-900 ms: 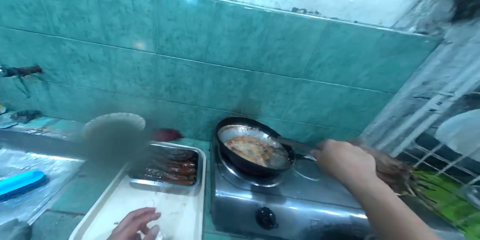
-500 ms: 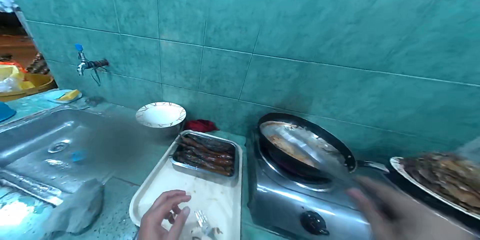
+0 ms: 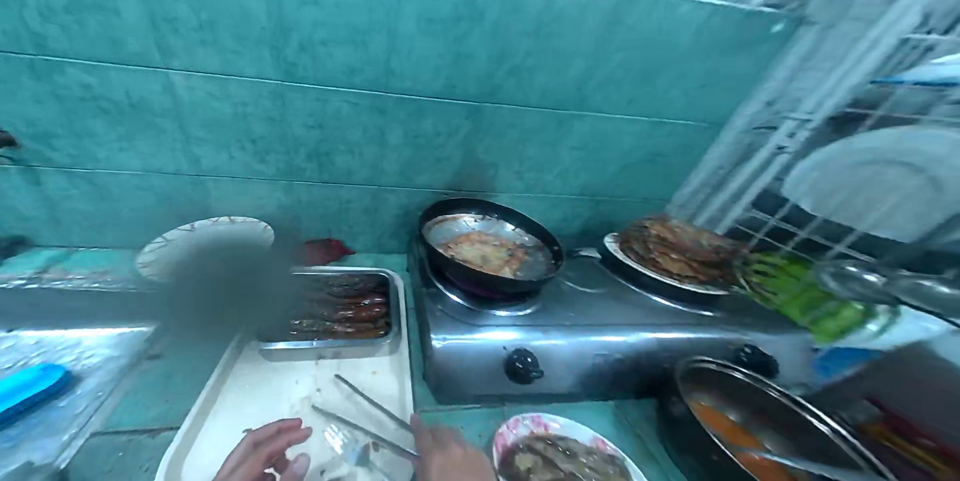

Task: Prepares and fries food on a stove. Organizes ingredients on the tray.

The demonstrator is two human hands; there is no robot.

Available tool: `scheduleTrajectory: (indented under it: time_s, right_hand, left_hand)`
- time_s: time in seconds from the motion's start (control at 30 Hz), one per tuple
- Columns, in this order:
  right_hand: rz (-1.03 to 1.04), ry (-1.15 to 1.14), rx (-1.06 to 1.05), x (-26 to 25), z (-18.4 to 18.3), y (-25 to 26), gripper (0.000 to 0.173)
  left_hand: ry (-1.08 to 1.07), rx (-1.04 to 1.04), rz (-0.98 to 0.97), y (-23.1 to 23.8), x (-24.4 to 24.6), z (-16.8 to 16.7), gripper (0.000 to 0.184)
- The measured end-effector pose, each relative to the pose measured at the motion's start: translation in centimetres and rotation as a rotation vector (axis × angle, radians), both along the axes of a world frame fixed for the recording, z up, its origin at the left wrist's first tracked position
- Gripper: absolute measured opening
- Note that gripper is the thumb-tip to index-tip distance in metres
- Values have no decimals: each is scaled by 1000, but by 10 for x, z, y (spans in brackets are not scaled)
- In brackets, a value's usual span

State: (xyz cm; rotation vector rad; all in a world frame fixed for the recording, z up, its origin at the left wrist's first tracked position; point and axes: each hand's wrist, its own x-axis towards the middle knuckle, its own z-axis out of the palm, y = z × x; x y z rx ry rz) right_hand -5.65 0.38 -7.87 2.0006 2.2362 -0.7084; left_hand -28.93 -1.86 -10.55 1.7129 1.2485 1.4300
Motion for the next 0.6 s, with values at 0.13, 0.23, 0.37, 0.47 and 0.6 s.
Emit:
scheduleTrajectory:
  time_s: [0.13, 0.23, 0.37, 0.47, 0.6]
  right_hand:
    - [4, 44, -3, 1, -5, -7, 53]
    - [24, 120, 93, 10, -7, -19, 51]
    - [54, 269, 332, 37, 1, -45, 44]
    - [43, 362, 467, 70, 4, -68, 40]
    - [-43, 407, 584, 134, 2, -103, 36]
  left_hand:
    - [-10, 0, -53, 2, 15, 2, 23]
    - [-5, 21, -76, 3, 26, 6, 23]
    - [-12, 40, -116, 4, 49, 10, 23]
    - [-29, 63, -165, 4, 78, 10, 23]
    - [-24, 65, -216, -6, 127, 10, 23]
